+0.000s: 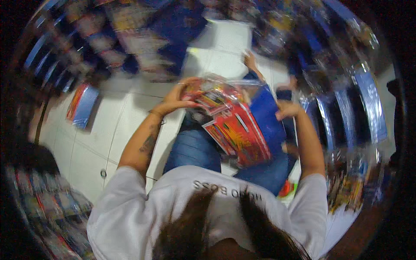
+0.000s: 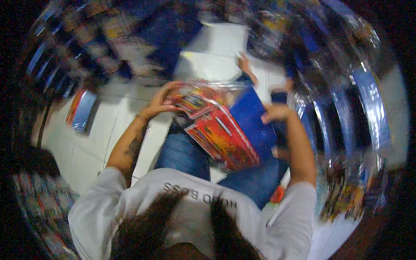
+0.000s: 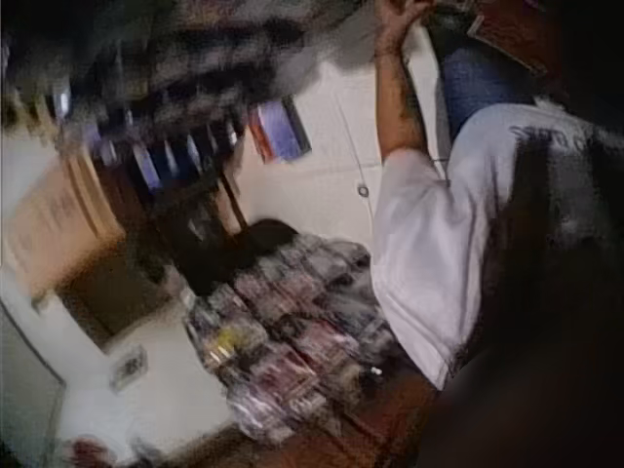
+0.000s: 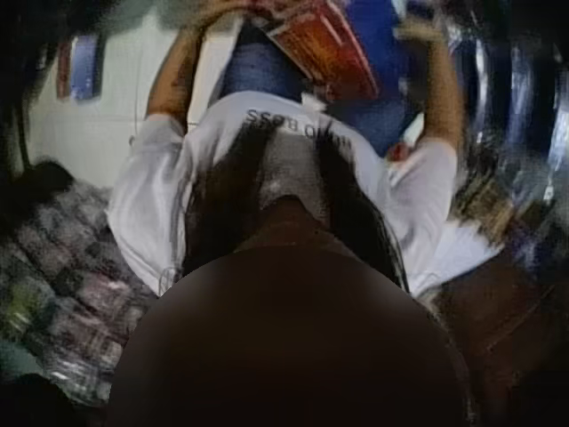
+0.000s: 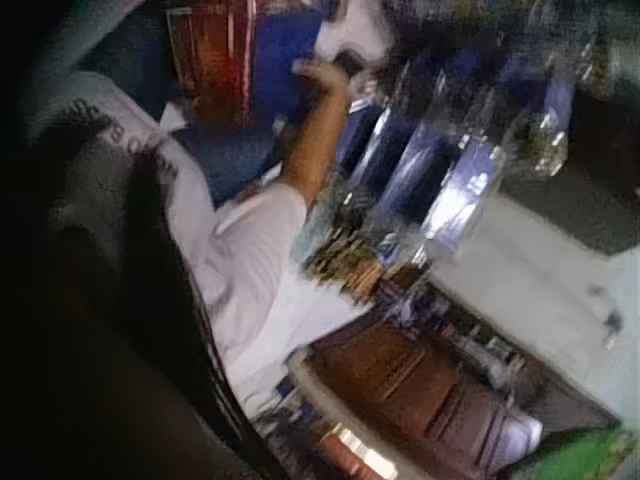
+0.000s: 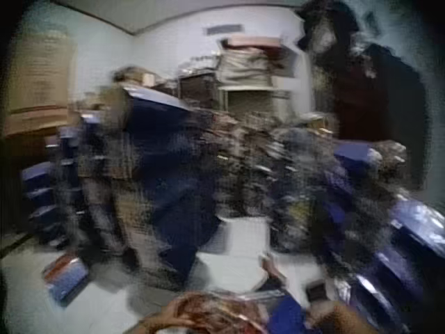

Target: The person sits on the floor and repeatedly wraps wooden toy trucks in clear plastic bags. They use a tape dispenser to seal the bags and place the finished packages on the floor.

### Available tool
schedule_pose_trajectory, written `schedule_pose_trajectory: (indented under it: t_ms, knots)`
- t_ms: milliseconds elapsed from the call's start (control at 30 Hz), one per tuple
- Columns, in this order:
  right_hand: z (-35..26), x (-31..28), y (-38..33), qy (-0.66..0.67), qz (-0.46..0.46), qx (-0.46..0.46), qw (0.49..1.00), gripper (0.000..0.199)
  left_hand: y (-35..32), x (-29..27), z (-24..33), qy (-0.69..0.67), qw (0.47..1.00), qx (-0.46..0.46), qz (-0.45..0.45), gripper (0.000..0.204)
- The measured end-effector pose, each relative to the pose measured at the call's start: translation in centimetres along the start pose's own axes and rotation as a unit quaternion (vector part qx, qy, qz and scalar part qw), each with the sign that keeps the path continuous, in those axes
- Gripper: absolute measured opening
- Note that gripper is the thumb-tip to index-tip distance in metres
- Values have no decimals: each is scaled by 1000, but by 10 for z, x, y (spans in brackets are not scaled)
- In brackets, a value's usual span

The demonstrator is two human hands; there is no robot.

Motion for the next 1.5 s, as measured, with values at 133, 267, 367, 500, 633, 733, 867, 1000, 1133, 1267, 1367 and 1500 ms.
schedule_pose_trajectory:
  t_ms: [133, 267, 367, 500, 633, 733, 867, 1000, 1133, 1267, 1367, 1500]
  knots:
    - [59, 50, -33, 360, 263, 84, 891, 57, 52, 22, 24, 125, 988, 53, -67, 88]
    - [76, 117, -104, 630, 433, -67, 641, 56, 142, 47, 89, 136, 985, 37, 102, 107]
    - [49, 125, -121, 569, 518, -211, 603, 61, 147, 51, 127, 148, 970, 107, 162, 113]
    - [5, 147, -105, 667, 572, -217, 425, 67, 3, 34, 104, 189, 912, 117, 344, 116]
    - [-83, 181, -43, 650, 424, -238, 584, 70, -151, 97, 21, -32, 977, -82, 196, 114]
    - [-148, 230, 29, 603, 261, -288, 697, 68, -224, 106, 12, -271, 937, -24, 220, 91]
    - [-221, 287, 109, 655, 89, -285, 694, 69, -291, 74, 54, -395, 852, 90, 332, 70]
    - [-306, 310, 170, 585, 70, -211, 780, 65, -335, 3, 55, -408, 752, 26, 517, 57]
    - [-371, 297, 199, 127, 76, -322, 935, 92, -373, -108, 40, -332, 659, 153, 657, 50]
    - [-338, 272, 170, 64, 86, -342, 933, 92, -417, -241, 32, -253, 630, 149, 719, 49]
    - [-283, 256, 123, 165, 118, -223, 954, 85, -435, -343, 29, -241, 673, 134, 686, 52]
    - [-243, 253, 70, 296, 146, -55, 942, 75, -461, -450, 9, -207, 648, 29, 733, 58]
Point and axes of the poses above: each hand's wrist, its own y-axis towards the middle knuckle, its own x-axis out of the palm, z = x × y, the point moved 5 cm from there along y, towards the middle knuckle, and after that the axes turned 7 degrees about y, right-handed, at the moved point
